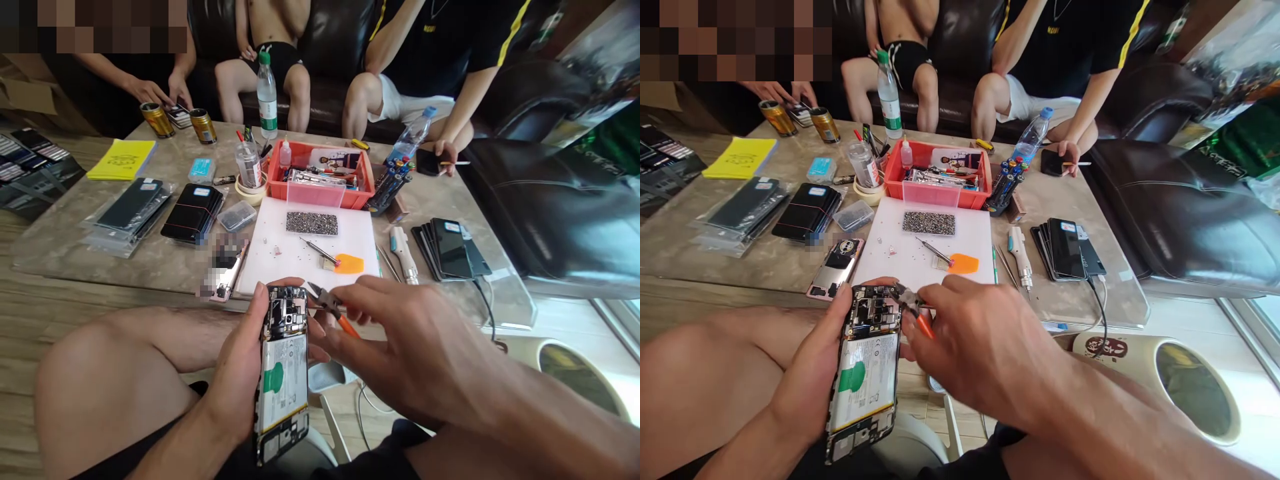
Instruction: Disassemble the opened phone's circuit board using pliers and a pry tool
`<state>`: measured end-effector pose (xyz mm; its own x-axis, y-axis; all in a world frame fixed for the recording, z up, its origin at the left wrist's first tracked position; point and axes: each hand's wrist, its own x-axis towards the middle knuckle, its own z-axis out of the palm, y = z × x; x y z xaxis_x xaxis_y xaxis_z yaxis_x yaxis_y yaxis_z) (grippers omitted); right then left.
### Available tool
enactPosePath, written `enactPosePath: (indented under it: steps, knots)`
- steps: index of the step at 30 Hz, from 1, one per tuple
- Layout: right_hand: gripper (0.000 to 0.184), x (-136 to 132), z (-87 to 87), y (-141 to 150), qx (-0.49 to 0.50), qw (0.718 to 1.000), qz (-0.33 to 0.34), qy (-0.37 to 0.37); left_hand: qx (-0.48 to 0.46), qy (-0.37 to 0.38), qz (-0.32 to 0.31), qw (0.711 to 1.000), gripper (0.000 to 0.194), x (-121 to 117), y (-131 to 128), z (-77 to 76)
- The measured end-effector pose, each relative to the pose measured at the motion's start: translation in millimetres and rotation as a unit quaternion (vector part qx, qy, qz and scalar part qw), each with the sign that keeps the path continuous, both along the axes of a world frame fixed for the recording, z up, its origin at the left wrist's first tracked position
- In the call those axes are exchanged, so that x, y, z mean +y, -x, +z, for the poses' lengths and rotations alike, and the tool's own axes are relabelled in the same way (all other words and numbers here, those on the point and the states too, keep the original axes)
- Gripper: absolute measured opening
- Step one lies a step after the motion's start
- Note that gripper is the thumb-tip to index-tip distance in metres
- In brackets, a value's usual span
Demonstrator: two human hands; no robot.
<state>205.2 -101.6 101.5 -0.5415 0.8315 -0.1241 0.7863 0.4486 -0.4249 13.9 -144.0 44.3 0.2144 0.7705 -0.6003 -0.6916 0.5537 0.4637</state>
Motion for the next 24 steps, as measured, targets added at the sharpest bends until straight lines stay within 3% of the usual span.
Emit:
enactPosePath:
  steps: [3,6,13,24]
  knots:
    - [0.019,-12,-3.5,10,0.011,0.998,-0.013,0.056,0.004,-0.034,0.051,0.998,0.050,-4,-8,-0.1]
    - [0.014,-15,-4.6,17,0.028,0.997,-0.020,0.064,0.022,-0.044,0.067,0.997,0.050,-6,-15,-0.6]
    - [0.019,-16,-4.2,17,0.045,0.995,-0.028,0.084,0.072,-0.082,0.075,0.991,0.048,-6,-20,0.4]
    - [0.020,-17,-7.7,15,0.094,0.991,-0.014,0.093,0.072,-0.083,0.072,0.991,0.046,-6,-24,2.5]
